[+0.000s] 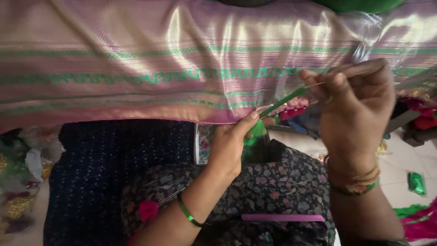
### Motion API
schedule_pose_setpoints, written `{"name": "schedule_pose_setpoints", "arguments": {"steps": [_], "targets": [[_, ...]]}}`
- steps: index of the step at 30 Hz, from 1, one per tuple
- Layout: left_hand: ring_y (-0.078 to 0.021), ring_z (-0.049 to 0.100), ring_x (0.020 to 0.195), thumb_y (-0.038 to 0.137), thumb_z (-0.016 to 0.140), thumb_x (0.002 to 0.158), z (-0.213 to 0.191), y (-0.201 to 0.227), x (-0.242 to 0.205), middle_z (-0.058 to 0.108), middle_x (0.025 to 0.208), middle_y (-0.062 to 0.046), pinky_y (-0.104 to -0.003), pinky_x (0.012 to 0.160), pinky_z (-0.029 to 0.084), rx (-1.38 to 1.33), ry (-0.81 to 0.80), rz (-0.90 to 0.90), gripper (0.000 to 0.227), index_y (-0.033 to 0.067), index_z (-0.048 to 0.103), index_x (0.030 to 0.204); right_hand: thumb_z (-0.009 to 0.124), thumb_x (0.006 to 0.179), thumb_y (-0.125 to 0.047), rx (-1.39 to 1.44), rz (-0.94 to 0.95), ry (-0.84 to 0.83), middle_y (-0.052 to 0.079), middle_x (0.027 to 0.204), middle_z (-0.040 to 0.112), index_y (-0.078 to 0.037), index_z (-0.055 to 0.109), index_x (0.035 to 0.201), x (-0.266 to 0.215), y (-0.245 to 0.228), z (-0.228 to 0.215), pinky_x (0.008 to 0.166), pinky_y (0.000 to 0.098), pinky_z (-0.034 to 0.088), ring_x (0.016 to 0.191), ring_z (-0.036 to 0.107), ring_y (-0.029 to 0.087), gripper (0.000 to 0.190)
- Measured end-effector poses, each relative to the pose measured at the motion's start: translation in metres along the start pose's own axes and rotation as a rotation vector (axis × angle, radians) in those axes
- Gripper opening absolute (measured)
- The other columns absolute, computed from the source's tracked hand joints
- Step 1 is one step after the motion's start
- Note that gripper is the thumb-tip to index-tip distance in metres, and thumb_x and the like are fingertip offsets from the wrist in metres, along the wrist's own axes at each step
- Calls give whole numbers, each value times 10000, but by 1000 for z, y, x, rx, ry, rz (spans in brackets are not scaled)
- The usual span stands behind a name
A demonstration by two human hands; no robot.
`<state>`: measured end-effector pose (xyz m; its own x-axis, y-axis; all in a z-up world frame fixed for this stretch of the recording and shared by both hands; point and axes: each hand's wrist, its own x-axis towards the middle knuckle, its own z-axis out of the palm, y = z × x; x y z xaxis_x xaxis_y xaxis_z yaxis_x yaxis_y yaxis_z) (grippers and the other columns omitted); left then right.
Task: The person is seen sewing colorful tassels onto the border of a sari using a needle and thread, and occasionally trimming excess thread with scissors.
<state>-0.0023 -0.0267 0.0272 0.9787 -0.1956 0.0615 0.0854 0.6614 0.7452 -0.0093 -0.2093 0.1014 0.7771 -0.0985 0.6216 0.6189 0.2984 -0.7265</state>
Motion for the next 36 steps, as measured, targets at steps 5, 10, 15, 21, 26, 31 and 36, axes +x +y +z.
{"name": "schedule_pose_setpoints", "arguments": {"steps": [5,10,15,21,26,31,36], "targets": [[-116,728,964,180,610,1014,-3,-4,-5,792,1030,-61,-292,910,549,103,-2,6,275,6,731,1190,623,1126,9,-124,-31,16,172,971,696,-18,559,1124,0,-17,10,860,380,635,954,755,253,69],[-205,631,634,143,749,998,-29,-13,-11,686,743,-121,-376,604,467,1141,-30,779,79,88,789,1038,619,1111,-64,124,86,-70,203,852,730,20,606,1093,-32,-27,-10,551,327,584,759,773,267,87],[-185,671,785,74,638,1003,-21,-7,-15,718,907,-115,-325,697,526,994,-68,821,134,37,709,1111,621,1013,-243,-94,507,-61,205,930,783,8,650,1055,-114,10,-7,479,286,578,724,782,257,256],[-45,516,643,140,563,1100,-33,-46,-5,574,692,34,-246,661,463,253,-46,-10,227,22,749,1046,525,1067,-479,-233,365,-129,161,1146,753,18,662,1193,-129,70,-25,835,354,561,965,721,226,531],[-83,467,577,104,561,1046,-23,-43,-18,535,646,-2,-296,533,369,589,74,103,191,47,744,1054,544,1051,-467,157,589,14,130,1168,686,3,647,1182,-71,78,6,990,432,524,1091,672,239,498],[-233,684,648,78,613,982,-33,-42,-24,698,787,-128,-321,616,501,978,120,451,144,15,716,1060,598,1009,-239,370,745,98,56,1127,700,-55,678,1144,-48,81,32,977,363,501,1066,659,179,242],[-252,693,906,165,668,1003,-36,-15,-22,703,1037,-122,-291,785,532,962,36,603,194,0,689,1102,625,1075,-140,149,591,156,61,1028,682,-24,678,1105,-80,99,19,860,353,488,944,621,171,131]]}}
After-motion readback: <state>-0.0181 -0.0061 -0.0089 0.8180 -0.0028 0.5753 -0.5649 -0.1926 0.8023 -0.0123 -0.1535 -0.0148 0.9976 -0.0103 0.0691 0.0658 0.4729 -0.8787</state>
